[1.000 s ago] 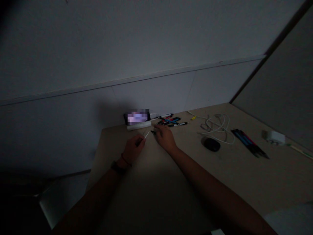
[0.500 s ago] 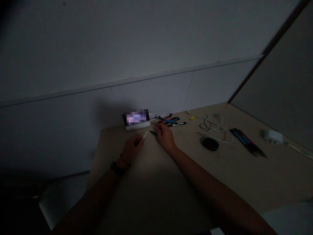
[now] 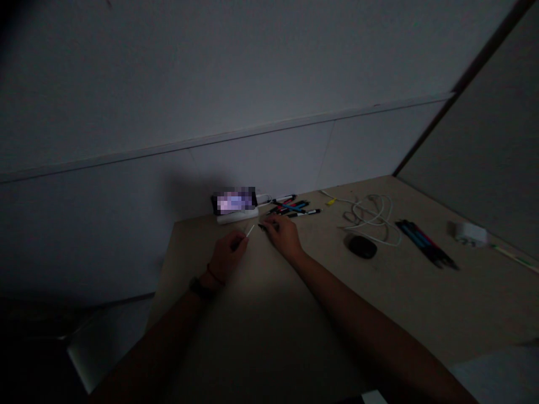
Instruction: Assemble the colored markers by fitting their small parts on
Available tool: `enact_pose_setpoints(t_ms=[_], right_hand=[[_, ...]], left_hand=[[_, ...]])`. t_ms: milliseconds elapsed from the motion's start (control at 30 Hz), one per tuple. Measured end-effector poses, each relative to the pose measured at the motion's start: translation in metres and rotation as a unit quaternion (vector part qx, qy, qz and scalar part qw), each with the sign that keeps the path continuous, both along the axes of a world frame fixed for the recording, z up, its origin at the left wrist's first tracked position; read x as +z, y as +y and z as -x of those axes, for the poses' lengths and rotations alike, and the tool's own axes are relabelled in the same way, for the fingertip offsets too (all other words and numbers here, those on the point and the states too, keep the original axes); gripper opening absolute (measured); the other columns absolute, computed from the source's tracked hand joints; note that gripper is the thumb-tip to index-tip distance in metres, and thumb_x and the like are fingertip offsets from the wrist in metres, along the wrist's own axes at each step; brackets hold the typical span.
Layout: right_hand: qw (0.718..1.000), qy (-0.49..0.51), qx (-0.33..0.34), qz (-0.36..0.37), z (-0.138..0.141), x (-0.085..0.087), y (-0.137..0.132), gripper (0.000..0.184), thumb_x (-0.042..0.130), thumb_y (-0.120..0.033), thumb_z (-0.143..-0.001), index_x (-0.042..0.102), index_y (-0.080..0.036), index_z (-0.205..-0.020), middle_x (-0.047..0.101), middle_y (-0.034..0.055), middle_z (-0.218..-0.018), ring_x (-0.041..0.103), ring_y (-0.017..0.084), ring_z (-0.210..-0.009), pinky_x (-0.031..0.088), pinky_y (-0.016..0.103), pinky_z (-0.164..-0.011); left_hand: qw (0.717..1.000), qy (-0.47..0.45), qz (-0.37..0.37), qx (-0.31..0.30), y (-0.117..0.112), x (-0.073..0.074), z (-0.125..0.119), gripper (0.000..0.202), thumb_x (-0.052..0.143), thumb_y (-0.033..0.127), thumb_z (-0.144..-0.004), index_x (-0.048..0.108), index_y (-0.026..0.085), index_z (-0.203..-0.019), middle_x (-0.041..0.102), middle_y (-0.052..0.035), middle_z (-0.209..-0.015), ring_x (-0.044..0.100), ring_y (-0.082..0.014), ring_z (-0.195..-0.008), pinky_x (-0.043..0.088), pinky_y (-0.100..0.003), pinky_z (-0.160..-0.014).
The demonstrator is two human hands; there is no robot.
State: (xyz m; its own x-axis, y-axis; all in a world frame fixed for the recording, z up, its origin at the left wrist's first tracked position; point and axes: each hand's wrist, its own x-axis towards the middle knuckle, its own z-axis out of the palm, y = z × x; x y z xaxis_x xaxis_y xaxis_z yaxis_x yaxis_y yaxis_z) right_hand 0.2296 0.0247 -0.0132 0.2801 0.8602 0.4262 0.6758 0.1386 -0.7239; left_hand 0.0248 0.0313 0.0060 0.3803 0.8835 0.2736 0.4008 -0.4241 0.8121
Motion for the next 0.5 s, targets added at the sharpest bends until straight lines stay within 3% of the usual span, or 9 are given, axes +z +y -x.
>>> enact_pose_setpoints(t_ms=[500], right_hand=[[0.996,-0.065,0.056,-0.001,-0.0003,-0.0021,-0.0006,0.013,0.066,-0.021,-0.087,0.078,-0.022,-0.088,0.079,0.0073,-0.094,0.070,0.026,-0.093,0.052,0.039,-0.090]], left_hand=[[1.000,-0.003,0.005,0.000,0.0007,-0.0006,-0.0004,0.019,0.058,0.032,-0.092,0.063,0.018,-0.079,0.057,0.0035,-0.065,0.051,-0.0110,-0.060,0.038,-0.023,-0.059]])
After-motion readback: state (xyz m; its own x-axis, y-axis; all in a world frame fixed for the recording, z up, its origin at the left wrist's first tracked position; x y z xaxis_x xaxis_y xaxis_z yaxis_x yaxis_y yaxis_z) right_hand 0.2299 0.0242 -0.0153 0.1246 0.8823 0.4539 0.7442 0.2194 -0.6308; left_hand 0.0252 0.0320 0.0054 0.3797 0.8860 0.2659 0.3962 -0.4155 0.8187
